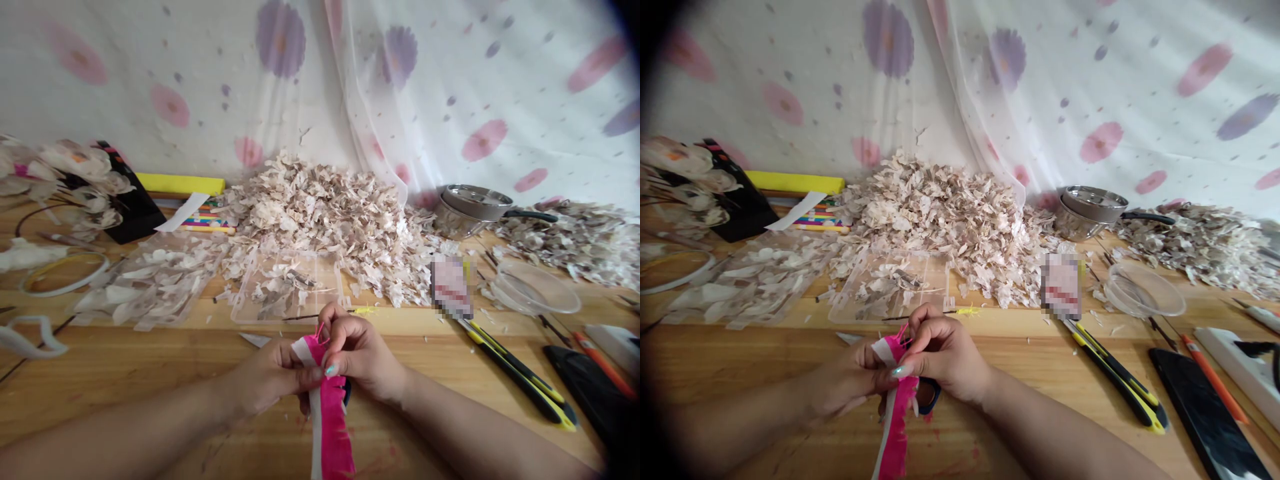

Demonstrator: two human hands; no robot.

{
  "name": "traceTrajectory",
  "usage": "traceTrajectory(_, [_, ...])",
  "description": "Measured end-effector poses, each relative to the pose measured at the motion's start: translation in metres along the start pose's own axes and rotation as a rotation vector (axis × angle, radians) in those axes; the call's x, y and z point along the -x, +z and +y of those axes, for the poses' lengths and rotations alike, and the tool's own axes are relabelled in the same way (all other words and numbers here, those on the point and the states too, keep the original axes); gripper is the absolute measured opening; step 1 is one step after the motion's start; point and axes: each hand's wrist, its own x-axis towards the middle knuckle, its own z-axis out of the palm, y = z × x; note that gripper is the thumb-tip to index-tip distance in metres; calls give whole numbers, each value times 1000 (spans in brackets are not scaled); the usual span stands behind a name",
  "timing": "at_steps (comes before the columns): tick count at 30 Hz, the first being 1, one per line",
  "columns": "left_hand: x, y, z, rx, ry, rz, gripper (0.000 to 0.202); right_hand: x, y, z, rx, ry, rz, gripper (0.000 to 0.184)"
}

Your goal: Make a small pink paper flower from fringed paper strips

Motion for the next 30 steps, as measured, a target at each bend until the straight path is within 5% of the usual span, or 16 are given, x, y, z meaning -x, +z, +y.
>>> traceTrajectory(15, [3,3,3,12,-9,68,33,2,0,-5,-34,19,-99,7])
traceTrajectory(20, [3,5,4,54,-34,115,36,2,0,-1,-11,30,-15,8])
traceTrajectory(26, [1,7,-1,74,104,198,36,-2,1,5,-54,-53,141,7])
traceTrajectory(30, [1,6,-3,27,118,197,36,-1,2,4,-100,-9,128,13])
